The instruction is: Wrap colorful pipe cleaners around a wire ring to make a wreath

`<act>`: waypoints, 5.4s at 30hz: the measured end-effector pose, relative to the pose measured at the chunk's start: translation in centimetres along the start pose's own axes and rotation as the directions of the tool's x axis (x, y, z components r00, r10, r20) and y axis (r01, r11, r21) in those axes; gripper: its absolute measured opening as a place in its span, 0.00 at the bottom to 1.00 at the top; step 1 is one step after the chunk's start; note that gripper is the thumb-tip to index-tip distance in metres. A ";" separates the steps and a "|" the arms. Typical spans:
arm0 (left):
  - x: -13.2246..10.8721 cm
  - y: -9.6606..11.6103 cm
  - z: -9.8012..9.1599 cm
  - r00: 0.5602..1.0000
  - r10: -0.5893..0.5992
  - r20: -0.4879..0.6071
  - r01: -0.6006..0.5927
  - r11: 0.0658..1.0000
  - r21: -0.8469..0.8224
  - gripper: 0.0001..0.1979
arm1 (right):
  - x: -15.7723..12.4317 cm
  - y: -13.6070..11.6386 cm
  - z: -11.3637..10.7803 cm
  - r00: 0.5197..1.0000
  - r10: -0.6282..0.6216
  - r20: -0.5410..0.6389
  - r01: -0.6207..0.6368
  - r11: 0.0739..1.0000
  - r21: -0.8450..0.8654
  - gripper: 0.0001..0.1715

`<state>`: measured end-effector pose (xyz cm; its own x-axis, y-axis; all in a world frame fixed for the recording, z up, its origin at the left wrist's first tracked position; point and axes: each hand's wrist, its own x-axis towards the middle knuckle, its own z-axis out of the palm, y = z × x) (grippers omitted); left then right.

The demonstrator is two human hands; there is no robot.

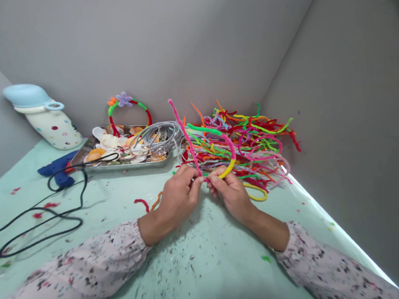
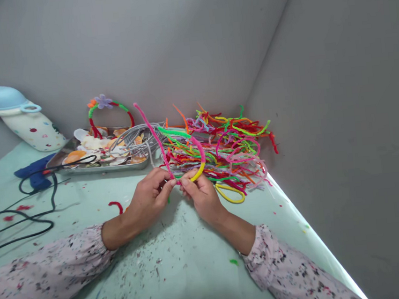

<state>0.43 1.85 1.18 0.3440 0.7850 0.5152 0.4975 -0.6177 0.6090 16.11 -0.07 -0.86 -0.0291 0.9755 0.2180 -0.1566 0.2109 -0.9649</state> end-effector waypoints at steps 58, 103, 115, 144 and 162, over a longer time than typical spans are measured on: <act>-0.9 -1.5 0.5 0.943 0.310 -0.118 -0.295 0.947 0.128 0.10 | 0.7 -0.2 -0.1 0.952 0.306 -0.018 -0.269 0.861 0.431 0.12; -0.7 -1.3 0.3 0.954 0.295 -0.047 -0.282 0.942 0.184 0.08 | -0.3 0.3 -0.1 0.996 0.003 -0.091 0.003 0.998 0.061 0.10; -0.5 -1.2 0.3 0.973 0.232 0.018 -0.230 0.952 0.202 0.07 | -0.5 0.2 0.0 0.992 -0.115 -0.044 0.112 0.992 -0.063 0.09; -0.8 -0.1 0.1 0.924 0.369 -0.099 -0.354 0.925 0.137 0.12 | 0.8 0.4 -0.3 0.974 0.057 -0.220 0.016 0.948 0.318 0.08; -0.6 -0.6 0.4 0.965 0.205 0.165 -0.226 0.967 0.118 0.09 | 1.5 -0.6 -0.8 0.965 0.253 -0.073 -0.125 0.685 0.718 0.08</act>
<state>0.27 1.76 0.25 0.5651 0.6384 0.5226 0.4975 -0.7690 0.4014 16.92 1.31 -0.04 0.0045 0.9990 -0.0447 -0.8121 -0.0224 -0.5831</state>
